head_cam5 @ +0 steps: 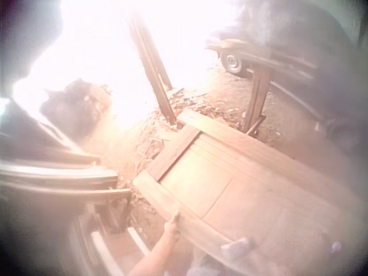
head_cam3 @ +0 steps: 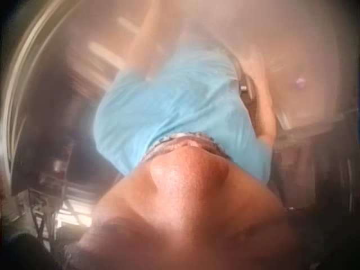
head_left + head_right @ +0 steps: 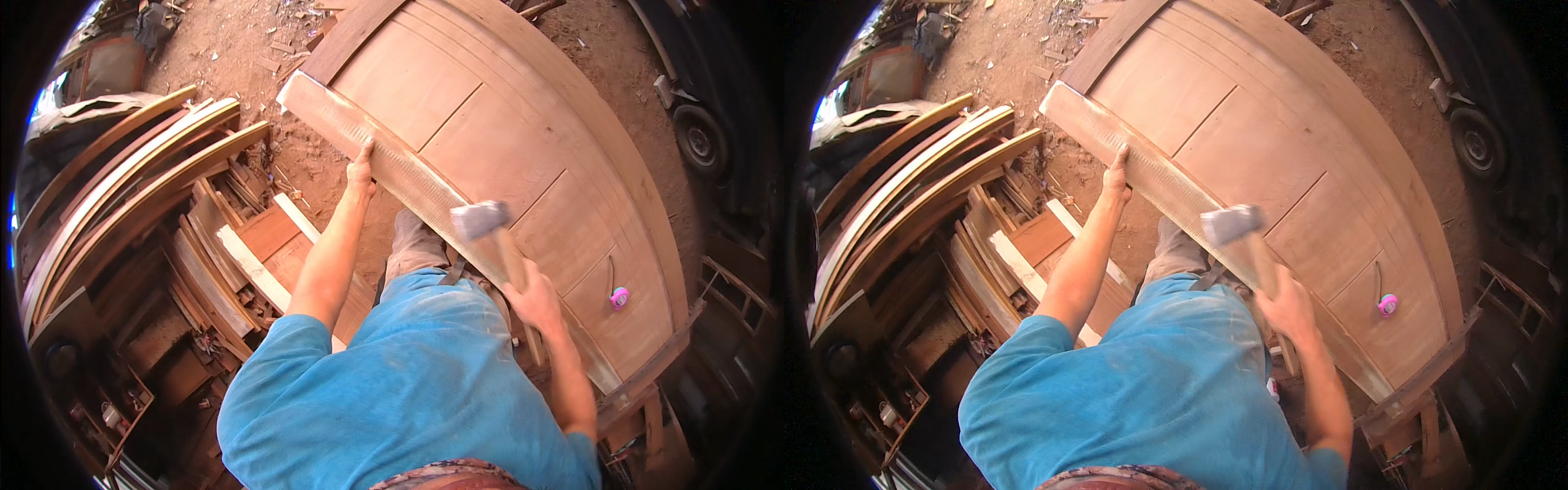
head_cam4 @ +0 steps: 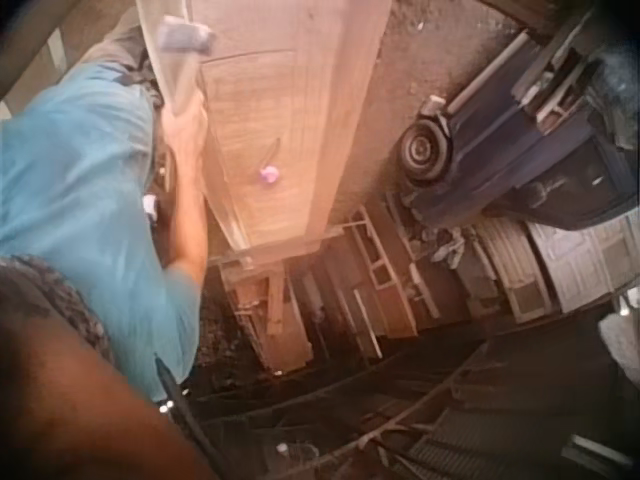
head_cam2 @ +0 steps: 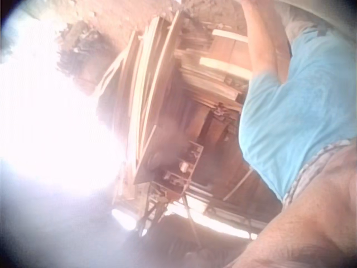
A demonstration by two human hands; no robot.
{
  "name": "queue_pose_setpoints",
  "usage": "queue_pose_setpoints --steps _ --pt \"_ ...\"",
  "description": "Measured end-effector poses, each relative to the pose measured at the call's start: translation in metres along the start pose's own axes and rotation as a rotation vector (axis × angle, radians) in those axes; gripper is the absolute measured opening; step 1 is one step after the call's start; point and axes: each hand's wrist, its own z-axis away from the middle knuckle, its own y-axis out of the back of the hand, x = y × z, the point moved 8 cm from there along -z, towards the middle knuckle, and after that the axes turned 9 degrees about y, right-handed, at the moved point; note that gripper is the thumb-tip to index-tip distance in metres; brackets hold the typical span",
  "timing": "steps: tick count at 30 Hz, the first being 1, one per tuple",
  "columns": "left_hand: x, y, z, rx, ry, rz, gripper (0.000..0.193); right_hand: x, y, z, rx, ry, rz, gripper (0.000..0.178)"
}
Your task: The person is assembling a wooden structure, possibly a door or panel, using a hammer and a metal strip. They position the metal strip on the wood, hammer it into place, and adjust the wood pieces to fit together.
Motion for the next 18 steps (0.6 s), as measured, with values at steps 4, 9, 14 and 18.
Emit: queue_pose_setpoints --steps 4,9,14,18 --pt "0.008 0.003 0.009 0.026 0.161 -0.185 0.076 -0.09 -0.076 -0.065 -0.457 0.326 0.17 0.051" --pt "0.008 0.001 0.009 -0.026 0.165 -0.215 0.079 -0.133 -0.143 -0.083 -0.825 0.335 0.304 0.045" --pt "0.0 0.005 0.003 -0.065 0.205 -0.149 0.082 -0.11 -0.143 -0.095 -0.543 0.147 0.361 0.045" --pt "-0.005 0.004 0.0 -0.101 0.176 -0.149 0.085 -0.12 -0.134 -0.084 -0.663 0.246 0.353 0.044"
